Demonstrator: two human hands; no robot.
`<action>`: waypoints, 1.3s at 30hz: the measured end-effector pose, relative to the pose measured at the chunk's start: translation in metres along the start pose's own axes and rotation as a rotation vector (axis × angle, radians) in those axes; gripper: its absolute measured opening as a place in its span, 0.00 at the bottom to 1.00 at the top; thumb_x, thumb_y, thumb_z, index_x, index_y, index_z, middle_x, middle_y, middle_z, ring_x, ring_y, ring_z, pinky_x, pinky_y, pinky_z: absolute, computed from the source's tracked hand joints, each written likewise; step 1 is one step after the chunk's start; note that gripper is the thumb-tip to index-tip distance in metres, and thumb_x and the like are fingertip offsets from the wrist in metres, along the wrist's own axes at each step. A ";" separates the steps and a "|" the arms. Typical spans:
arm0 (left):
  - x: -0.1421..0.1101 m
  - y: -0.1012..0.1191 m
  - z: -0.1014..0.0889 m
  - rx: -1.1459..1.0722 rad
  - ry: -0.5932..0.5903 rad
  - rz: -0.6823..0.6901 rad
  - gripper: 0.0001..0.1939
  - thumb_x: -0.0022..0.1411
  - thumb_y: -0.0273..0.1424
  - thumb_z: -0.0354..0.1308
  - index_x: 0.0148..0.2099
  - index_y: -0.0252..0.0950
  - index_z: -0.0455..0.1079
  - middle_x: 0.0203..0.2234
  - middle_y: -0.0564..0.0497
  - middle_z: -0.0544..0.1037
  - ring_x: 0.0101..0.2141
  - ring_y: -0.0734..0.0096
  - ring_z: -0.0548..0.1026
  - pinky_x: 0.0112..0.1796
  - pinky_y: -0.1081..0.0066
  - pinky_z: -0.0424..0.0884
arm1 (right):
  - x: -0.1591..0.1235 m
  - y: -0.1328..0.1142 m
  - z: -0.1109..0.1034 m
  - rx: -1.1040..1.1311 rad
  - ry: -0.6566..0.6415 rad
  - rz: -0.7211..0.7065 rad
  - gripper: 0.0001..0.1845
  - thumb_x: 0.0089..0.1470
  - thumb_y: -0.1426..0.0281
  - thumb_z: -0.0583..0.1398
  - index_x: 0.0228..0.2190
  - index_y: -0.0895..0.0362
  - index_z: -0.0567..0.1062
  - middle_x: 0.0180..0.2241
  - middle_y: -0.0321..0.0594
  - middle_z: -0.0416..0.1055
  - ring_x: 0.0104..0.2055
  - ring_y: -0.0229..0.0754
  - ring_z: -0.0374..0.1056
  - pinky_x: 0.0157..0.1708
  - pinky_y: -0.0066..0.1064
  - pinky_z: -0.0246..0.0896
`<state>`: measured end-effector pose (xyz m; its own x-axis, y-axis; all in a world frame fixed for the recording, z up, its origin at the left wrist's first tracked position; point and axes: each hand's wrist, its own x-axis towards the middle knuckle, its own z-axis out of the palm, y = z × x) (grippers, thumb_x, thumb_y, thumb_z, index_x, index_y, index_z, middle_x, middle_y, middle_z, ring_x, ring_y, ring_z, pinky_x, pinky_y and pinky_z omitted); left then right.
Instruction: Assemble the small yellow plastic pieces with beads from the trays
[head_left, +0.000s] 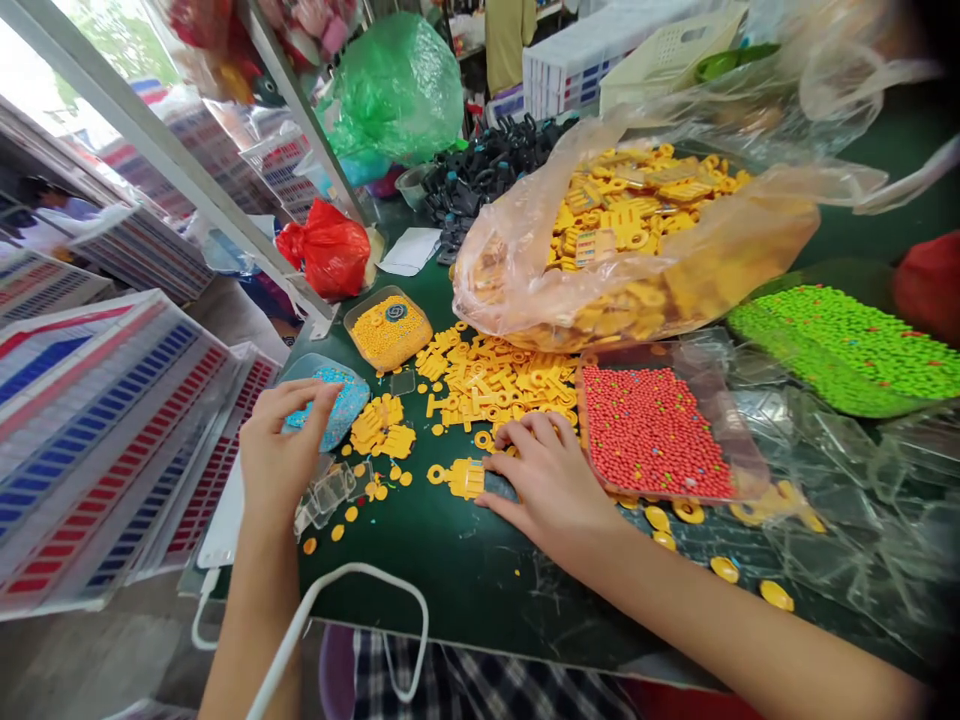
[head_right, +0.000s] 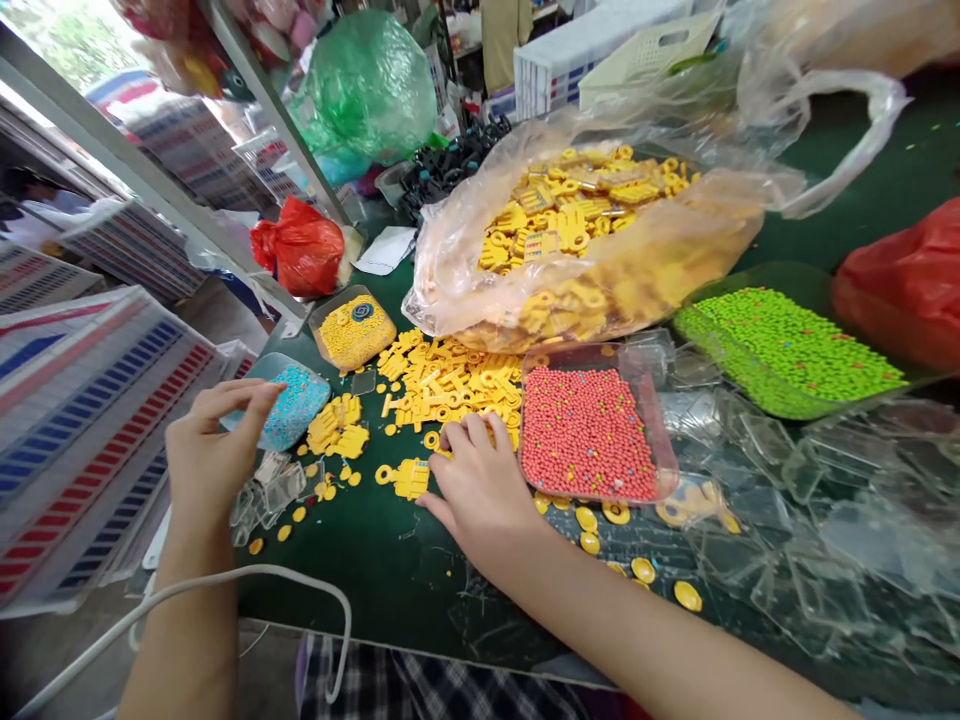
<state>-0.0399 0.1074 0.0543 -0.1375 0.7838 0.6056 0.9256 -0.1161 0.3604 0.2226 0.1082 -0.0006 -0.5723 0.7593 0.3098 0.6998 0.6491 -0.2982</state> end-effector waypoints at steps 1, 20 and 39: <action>0.001 0.001 0.000 -0.019 -0.091 0.018 0.15 0.63 0.44 0.57 0.33 0.40 0.78 0.31 0.51 0.81 0.36 0.63 0.76 0.41 0.63 0.68 | 0.000 0.000 0.001 0.000 0.007 -0.008 0.14 0.45 0.55 0.69 0.29 0.52 0.80 0.35 0.40 0.73 0.42 0.48 0.63 0.46 0.42 0.55; -0.023 0.043 0.048 -0.112 -0.690 0.331 0.11 0.64 0.39 0.59 0.35 0.41 0.79 0.35 0.51 0.79 0.37 0.64 0.70 0.40 0.61 0.61 | 0.002 0.000 -0.003 0.003 -0.049 -0.013 0.13 0.47 0.56 0.69 0.31 0.50 0.81 0.36 0.40 0.73 0.43 0.49 0.61 0.44 0.40 0.52; -0.020 0.037 0.032 -0.171 -0.750 0.467 0.13 0.68 0.39 0.54 0.42 0.45 0.79 0.38 0.51 0.79 0.41 0.65 0.70 0.44 0.62 0.63 | 0.000 0.001 0.000 0.019 -0.028 -0.027 0.12 0.47 0.56 0.68 0.32 0.49 0.81 0.36 0.40 0.72 0.44 0.48 0.61 0.45 0.42 0.54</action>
<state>0.0087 0.1064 0.0327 0.5612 0.8196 0.1157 0.7564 -0.5646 0.3304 0.2236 0.1086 -0.0014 -0.6032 0.7420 0.2926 0.6754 0.6703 -0.3074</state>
